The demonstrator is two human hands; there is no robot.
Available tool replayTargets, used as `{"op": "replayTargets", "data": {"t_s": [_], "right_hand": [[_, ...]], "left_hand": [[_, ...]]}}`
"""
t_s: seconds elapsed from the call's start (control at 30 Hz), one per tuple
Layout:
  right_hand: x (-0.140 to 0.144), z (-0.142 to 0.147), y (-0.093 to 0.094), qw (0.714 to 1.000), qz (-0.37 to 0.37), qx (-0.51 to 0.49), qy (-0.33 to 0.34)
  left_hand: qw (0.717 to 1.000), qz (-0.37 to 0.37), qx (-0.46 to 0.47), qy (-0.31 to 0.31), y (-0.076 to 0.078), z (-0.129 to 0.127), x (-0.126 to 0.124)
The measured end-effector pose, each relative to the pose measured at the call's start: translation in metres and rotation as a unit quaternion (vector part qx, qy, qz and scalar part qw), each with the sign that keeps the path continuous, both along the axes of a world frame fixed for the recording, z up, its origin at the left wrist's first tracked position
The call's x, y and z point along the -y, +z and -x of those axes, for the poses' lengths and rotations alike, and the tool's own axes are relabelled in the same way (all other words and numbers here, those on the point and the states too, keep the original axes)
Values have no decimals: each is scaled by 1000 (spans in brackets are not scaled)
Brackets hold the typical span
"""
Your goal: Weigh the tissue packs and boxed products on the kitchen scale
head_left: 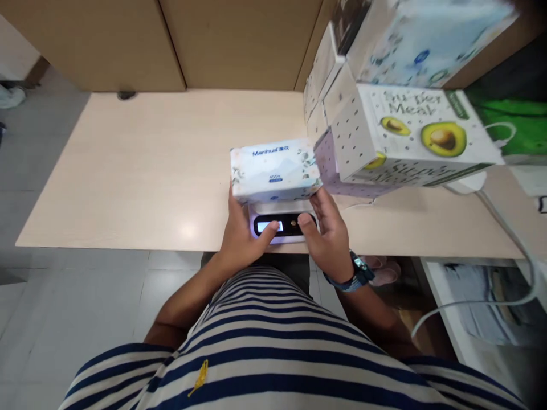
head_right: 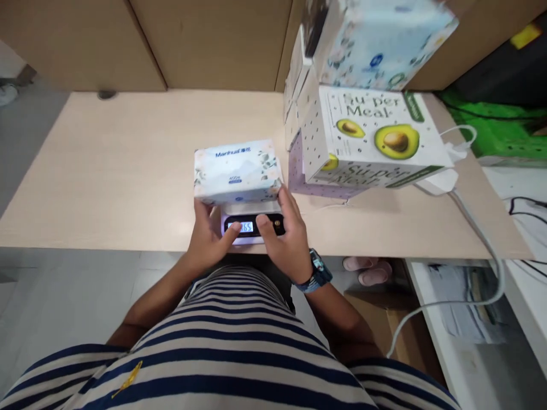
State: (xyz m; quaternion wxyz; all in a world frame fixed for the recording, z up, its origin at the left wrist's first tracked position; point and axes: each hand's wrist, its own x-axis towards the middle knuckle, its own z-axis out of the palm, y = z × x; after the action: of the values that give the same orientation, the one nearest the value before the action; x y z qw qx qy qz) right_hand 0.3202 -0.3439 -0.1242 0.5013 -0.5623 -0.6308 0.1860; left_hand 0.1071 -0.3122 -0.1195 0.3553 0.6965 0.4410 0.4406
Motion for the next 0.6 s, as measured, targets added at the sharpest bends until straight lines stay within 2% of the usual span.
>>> {"op": "replayTargets", "data": {"t_s": [0.07,0.13,0.2,0.23,0.3,0.33,0.43,0.5,0.6], "right_hand": [[-13,13,21,998,-6,34,48],[-43,30,46,992,-9,57,110],[-86,54,71,986,3,80,147],[-111,68,82,983,21,103,149],[-159,97,99,961,89,232,124],[-179,111,104,935,127,307,126],[-221,145,102,896,160,391,138],[-239,160,94,888,155,410,138],[-266,170,85,877,153,437,129]], "left_hand": [[997,-35,-5,64,-4,14,-9],[984,-81,-13,156,-3,41,-32],[968,-106,-33,224,5,70,-71],[964,-98,-58,238,10,84,-95],[957,-28,-160,241,21,107,-143],[953,-7,-188,238,25,115,-165],[941,39,-251,222,32,133,-207],[931,54,-287,220,28,141,-216],[916,57,-336,211,17,147,-213]]}}
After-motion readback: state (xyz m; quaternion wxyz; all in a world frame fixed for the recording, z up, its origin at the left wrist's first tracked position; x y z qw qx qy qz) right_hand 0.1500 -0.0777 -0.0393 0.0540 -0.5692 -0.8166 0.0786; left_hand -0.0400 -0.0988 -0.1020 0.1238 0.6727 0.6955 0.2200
